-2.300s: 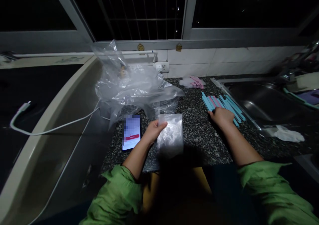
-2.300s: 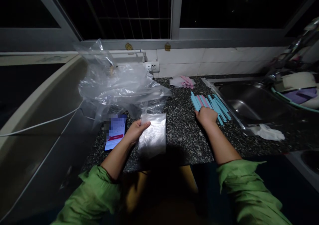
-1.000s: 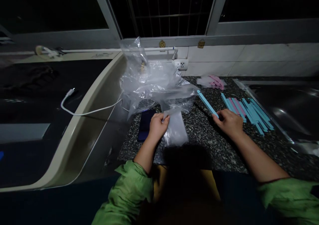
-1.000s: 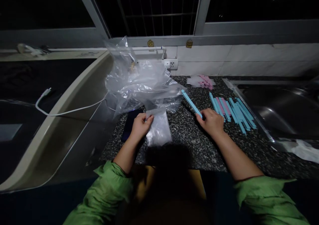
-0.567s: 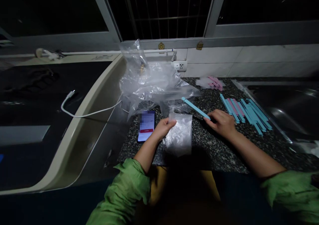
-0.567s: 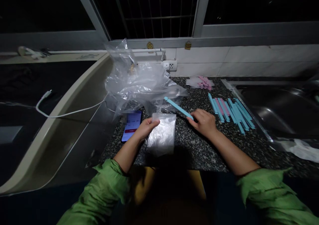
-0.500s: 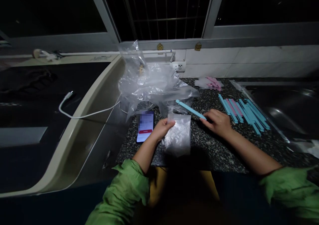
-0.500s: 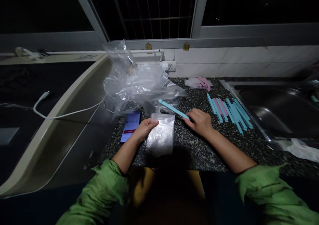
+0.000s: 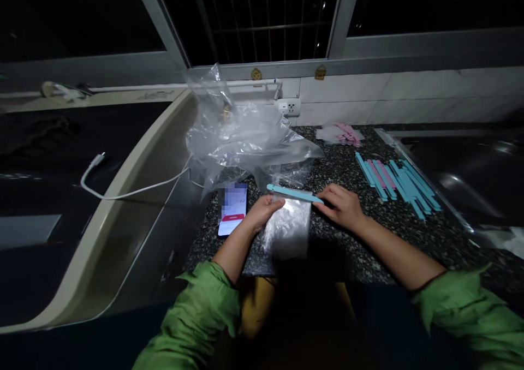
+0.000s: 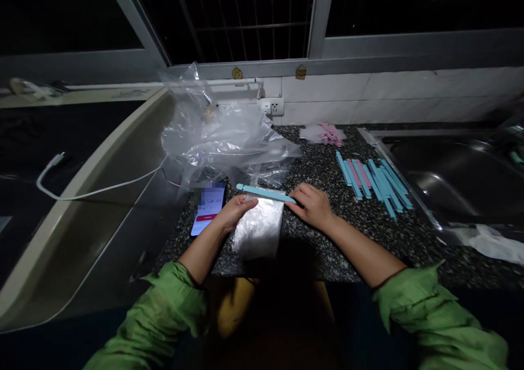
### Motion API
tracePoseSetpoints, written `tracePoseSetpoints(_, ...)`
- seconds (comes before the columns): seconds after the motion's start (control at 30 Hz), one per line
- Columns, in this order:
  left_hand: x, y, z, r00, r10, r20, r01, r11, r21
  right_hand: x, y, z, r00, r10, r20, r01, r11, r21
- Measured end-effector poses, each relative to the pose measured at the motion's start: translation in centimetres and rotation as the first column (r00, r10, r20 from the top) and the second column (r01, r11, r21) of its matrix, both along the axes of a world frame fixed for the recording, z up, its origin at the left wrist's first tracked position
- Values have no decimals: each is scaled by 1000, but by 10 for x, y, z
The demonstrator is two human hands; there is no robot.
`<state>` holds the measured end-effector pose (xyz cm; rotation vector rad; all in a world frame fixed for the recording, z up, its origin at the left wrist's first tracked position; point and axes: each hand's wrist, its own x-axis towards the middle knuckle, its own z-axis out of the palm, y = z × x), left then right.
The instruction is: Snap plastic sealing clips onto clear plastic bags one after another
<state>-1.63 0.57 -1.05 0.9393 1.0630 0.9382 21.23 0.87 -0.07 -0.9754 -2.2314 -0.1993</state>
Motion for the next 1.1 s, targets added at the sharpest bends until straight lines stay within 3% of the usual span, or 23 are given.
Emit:
tracePoseSetpoints(0.4, 0, -4, 11, 1000, 7, -20, -7, 1000, 13, -2, -1, -5, 997, 0, 79, 0, 1000, -2)
tracePoseSetpoints(0.73, -3, -5, 10, 998, -38, 46, 39, 999, -26, -1, -2, -6, 993, -16, 116, 16, 1000, 2)
tracePoseSetpoints(1.1, -1, -3, 0, 998, 48, 35, -48, 999, -6, -3, -6, -4, 995, -10, 103, 12, 1000, -27)
